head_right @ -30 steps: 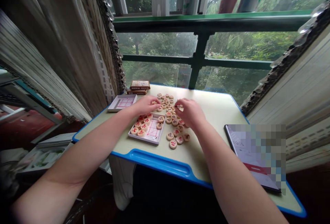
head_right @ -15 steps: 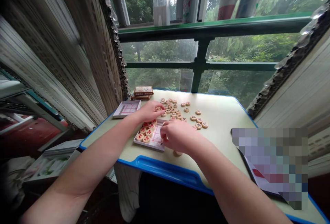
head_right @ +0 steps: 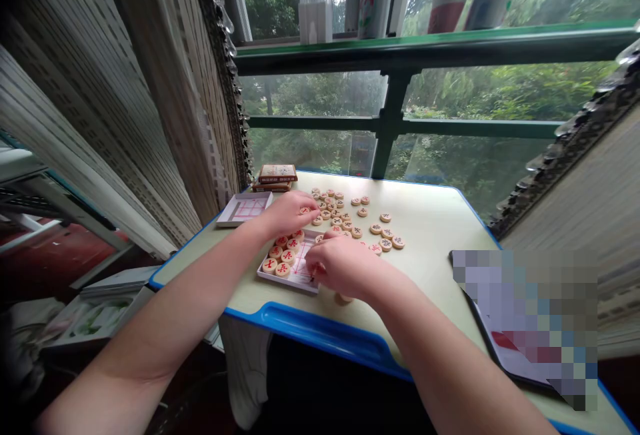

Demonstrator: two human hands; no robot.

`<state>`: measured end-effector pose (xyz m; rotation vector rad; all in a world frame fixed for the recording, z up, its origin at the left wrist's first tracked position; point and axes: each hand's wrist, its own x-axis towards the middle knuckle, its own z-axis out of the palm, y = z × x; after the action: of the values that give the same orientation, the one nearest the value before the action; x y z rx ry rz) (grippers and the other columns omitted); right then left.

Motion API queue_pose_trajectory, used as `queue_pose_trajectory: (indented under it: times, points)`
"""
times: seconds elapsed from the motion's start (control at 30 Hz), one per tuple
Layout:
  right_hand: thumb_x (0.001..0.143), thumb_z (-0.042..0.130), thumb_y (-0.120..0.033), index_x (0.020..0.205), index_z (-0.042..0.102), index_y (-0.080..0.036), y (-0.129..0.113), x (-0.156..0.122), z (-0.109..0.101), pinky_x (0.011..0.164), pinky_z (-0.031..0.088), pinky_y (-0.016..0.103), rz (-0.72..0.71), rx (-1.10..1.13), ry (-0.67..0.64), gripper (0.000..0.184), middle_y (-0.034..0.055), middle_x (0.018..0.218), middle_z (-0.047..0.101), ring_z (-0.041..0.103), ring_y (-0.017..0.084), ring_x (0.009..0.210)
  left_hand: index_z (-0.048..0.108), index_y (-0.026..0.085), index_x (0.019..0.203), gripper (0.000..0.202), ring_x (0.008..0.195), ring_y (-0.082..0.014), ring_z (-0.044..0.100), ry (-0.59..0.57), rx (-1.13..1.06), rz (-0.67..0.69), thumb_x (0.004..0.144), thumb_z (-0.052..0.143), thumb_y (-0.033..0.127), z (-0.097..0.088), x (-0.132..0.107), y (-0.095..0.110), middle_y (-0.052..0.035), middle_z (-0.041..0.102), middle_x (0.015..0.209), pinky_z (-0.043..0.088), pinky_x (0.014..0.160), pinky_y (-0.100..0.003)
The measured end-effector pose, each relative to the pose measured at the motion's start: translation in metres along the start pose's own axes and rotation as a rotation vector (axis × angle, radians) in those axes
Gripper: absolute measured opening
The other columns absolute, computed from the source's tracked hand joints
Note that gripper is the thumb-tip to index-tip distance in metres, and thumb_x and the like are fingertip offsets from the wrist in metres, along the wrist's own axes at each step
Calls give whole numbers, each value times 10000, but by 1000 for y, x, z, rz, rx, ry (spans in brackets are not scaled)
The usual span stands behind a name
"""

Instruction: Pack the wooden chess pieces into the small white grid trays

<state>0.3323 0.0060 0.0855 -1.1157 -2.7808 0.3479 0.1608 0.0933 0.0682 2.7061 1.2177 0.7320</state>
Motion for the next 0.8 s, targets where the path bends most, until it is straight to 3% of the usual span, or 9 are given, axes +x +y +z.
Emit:
queue_pose_trajectory:
  times: [0.1, 0.23, 0.4, 0.63, 0.8]
  points:
    - [775, 590, -153, 764, 686, -211, -1, 0, 1, 767, 446, 277, -32, 10, 54, 113, 39, 818, 663, 579, 179, 832, 698, 179, 772, 245, 880, -203, 620, 4, 31, 29, 855, 500, 297, -2, 0, 3, -64, 706, 865, 463, 838, -322]
    - [764, 637, -294, 918, 695, -209, -4, 1, 0, 690, 438, 285, 98, -33, 110, 185, 66, 929, 637, 572, 200, 849, 697, 173, 776, 239, 845, -204, 618, 113, 67, 50, 853, 501, 287, -6, -1, 8, -71, 702, 821, 466, 808, -330]
    - [783, 594, -335, 795, 704, -207, -6, 4, 4, 602, 381, 268, 197, -125, 28, 169, 56, 879, 642, 568, 197, 840, 691, 162, 749, 218, 769, -176, 620, 240, 26, 78, 841, 528, 272, -9, -2, 8, -60, 697, 770, 467, 759, -301]
    - [802, 571, -297, 767, 706, -224, -14, 4, 5, 598, 359, 254, 102, -108, -4, 158, 29, 854, 647, 565, 144, 744, 685, 159, 725, 212, 754, -180, 615, 163, 16, 64, 828, 537, 270, -7, -2, 9, -57, 697, 758, 457, 729, -298]
    - [763, 598, -393, 786, 692, -238, -16, 4, 3, 561, 342, 258, 294, -159, -31, 183, 32, 850, 660, 585, 178, 770, 687, 161, 725, 209, 744, -168, 619, 142, -37, 34, 826, 543, 274, -6, -1, 10, -50, 706, 771, 452, 715, -283]
